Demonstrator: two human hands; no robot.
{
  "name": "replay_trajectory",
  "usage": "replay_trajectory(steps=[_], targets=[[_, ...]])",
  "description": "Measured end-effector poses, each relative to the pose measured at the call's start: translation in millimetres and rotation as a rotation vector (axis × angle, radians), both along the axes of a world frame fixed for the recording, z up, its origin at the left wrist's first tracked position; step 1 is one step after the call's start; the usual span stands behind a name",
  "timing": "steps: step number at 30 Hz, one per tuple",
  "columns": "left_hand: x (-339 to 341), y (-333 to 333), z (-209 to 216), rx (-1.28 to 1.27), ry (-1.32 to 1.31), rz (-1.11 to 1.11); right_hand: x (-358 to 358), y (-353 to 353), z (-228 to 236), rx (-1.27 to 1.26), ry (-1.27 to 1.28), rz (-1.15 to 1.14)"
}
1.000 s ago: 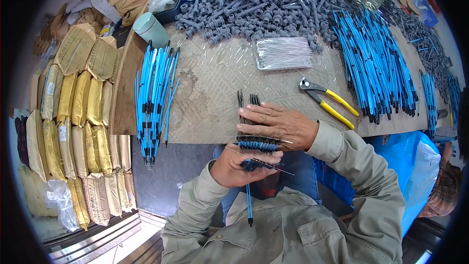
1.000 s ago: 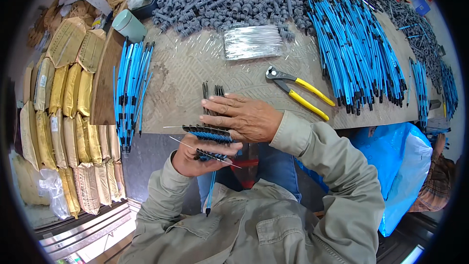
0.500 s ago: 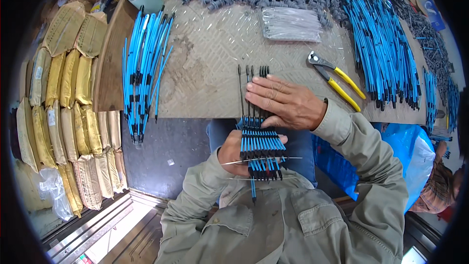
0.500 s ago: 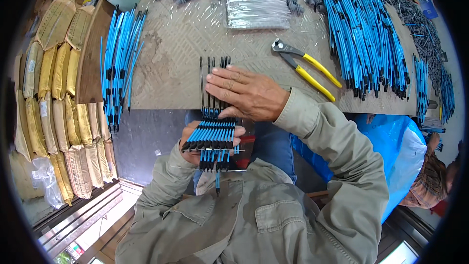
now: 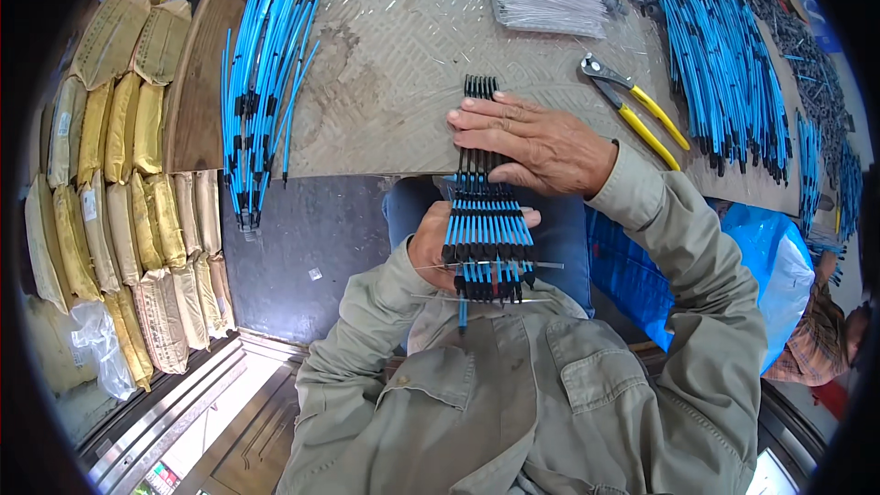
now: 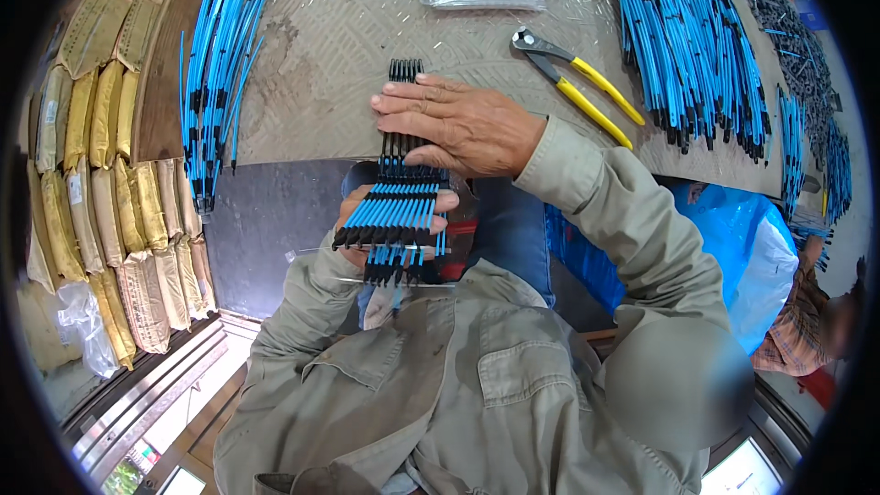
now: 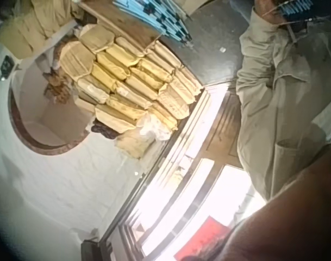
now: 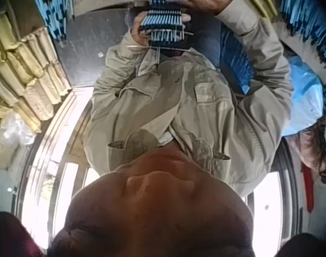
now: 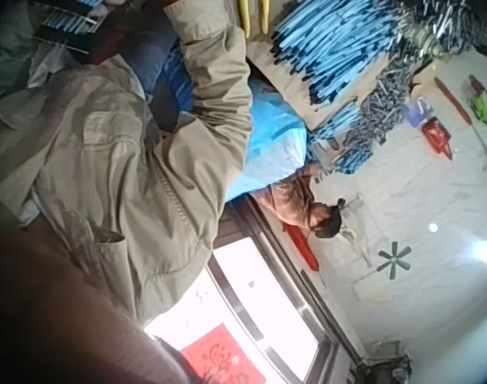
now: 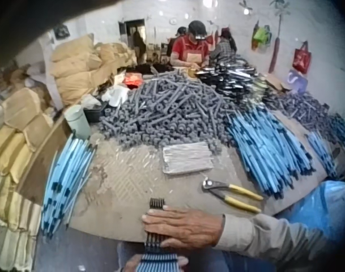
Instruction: The person assembles blue components into bundles by hand, then secures the bundles to a metal part using a crimping tool.
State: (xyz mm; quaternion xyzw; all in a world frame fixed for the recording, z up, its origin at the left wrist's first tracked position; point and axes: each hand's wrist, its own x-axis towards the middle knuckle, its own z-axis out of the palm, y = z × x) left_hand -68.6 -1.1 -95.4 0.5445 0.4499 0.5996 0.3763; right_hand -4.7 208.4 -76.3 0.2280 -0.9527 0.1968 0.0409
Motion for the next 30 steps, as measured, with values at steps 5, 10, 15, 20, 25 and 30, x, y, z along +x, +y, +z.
replay_trajectory(steps=[5,10,15,20,25,30], targets=[[7,-3,1,-0.147,-0.134,-0.009,2,1,1,-0.042,0.023,-0.002],[-9,-14,18,-0.075,0.271,-0.038,5,-2,-2,-0.152,0.003,-0.078],[-23,-29,45,-0.174,0.442,-0.106,4,-3,-10,-0.235,0.038,-0.076],[-30,-41,56,-0.319,0.37,-0.084,6,-1,-6,-0.25,0.044,-0.118],[-64,-80,29,-0.207,0.314,0.068,0,-3,-1,-0.339,0.046,-0.134],[-59,-30,43,-0.102,1.004,0.149,2,-1,2,-0.386,-0.015,-0.212]])
